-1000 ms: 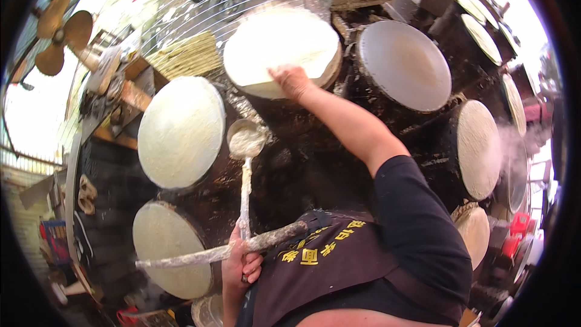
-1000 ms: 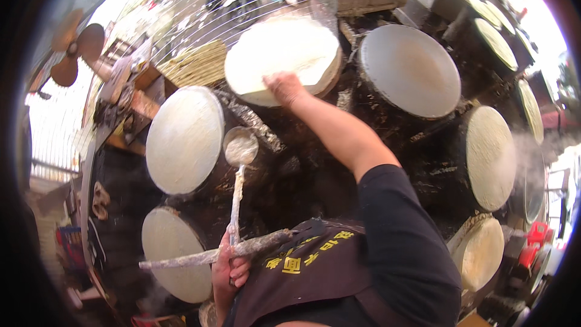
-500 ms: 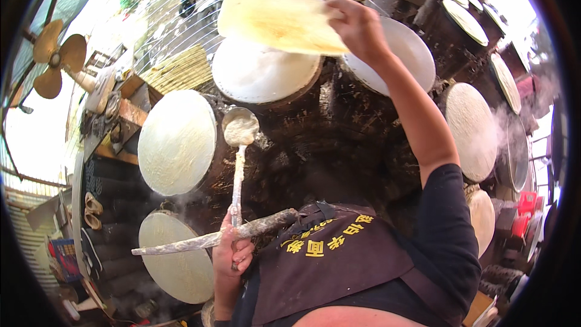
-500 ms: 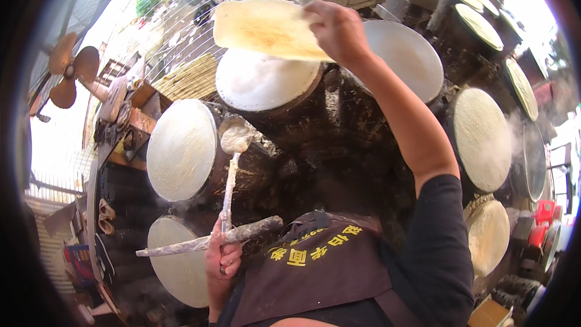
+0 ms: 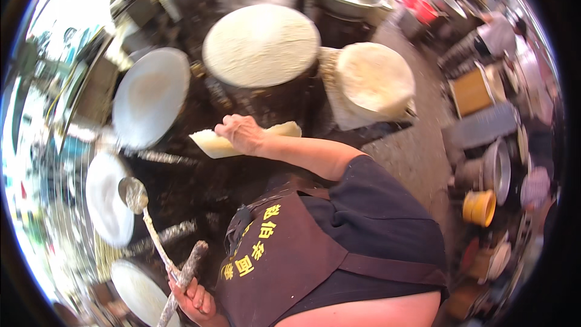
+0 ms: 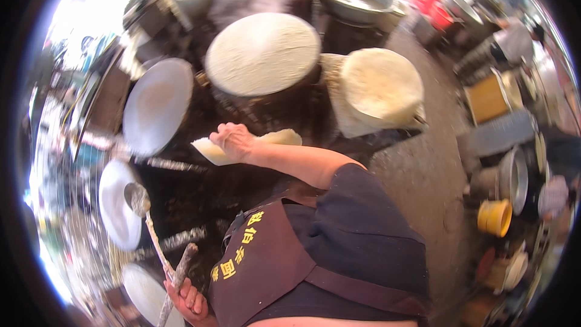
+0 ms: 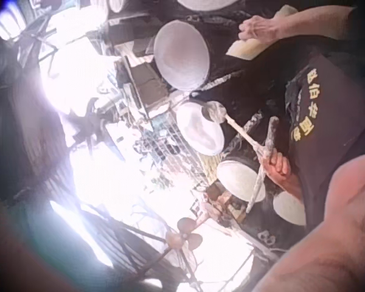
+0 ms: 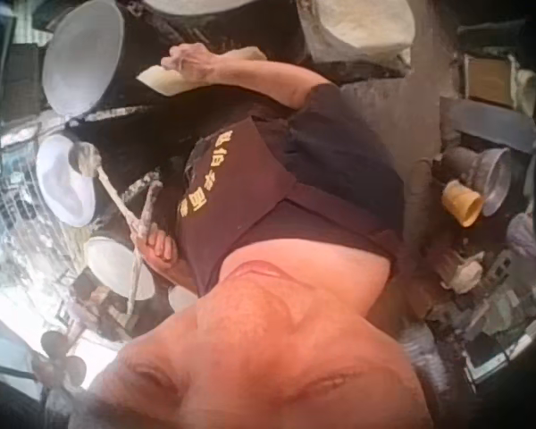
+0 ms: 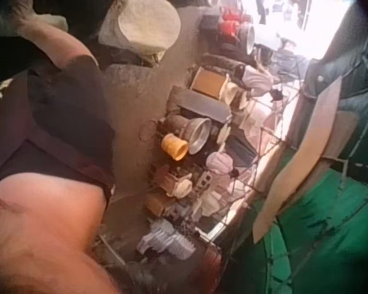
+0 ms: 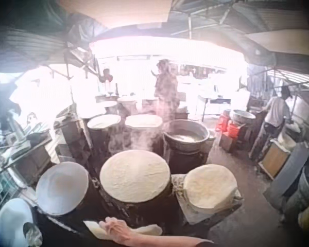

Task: The person ladles batter from a large metal bowl onto several hot cylindrical griddles, spreads it into thin circular crepes using a wooden spreader, and removes the cooked crepes to a stack. The process repeats across multiple griddles in a continuous workflow.

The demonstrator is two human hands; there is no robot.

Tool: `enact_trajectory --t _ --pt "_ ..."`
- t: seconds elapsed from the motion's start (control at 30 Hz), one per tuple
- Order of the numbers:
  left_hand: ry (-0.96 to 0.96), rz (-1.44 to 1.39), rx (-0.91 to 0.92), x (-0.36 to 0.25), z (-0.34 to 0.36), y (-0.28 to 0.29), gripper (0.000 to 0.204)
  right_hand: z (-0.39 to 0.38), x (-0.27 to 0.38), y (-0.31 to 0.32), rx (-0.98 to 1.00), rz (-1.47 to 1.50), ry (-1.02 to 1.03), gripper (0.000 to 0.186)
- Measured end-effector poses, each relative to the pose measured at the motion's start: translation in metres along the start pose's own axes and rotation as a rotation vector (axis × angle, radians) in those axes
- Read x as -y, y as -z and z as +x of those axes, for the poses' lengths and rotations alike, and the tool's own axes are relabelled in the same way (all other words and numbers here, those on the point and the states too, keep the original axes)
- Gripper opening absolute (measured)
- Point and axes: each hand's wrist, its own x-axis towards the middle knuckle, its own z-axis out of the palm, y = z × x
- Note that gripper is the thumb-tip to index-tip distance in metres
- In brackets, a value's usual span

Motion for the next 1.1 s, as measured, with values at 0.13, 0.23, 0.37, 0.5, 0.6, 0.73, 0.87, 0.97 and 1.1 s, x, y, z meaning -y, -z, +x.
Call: enact_trajectory --t 0.13,0.23,0.37,0.5,0.6,0.73,0.87,0.97,1.1 --pt "0.192 0.155 0.021 0.020 0.037 -0.055 0.037 -0.046 -0.083 0.090 -0.237 0.090 -0.149 0.027" --pt "0.132 0.034 -0.006 0.058 0.059 -0.113 0.035 -0.085 -0.156 0.183 -0.479 0.228 -0.169 0.021" --pt "0.178 0.129 0.164 0.083 0.095 -0.141 0.041 -0.174 -0.262 0.286 -0.611 0.772 -0.743 0.035" --pt "0.050 0.192 0.048 0.108 0.123 -0.162 0.049 -0.266 -0.385 0.285 -0.959 1.133 -0.903 0.037" --pt "0.055 0.218 0.079 0.123 0.131 -0.176 0.052 -0.321 -0.468 0.239 -1.064 1.126 -1.054 0.040" --pt "0.086 0.247 0.100 0.136 0.135 -0.186 0.051 -0.381 -0.543 0.157 -1.143 0.926 -1.308 0.046" --pt "0.023 0.104 -0.066 0.176 0.121 -0.232 0.050 -0.379 -0.551 0.128 -1.132 0.796 -1.441 0.049" --pt "-0.005 0.093 -0.098 0.192 0.117 -0.244 0.049 -0.377 -0.551 0.128 -1.089 0.795 -1.461 0.050" --pt "0.000 0.052 -0.120 0.191 0.111 -0.224 0.051 -0.407 -0.590 0.114 -1.044 0.603 -1.462 0.051"
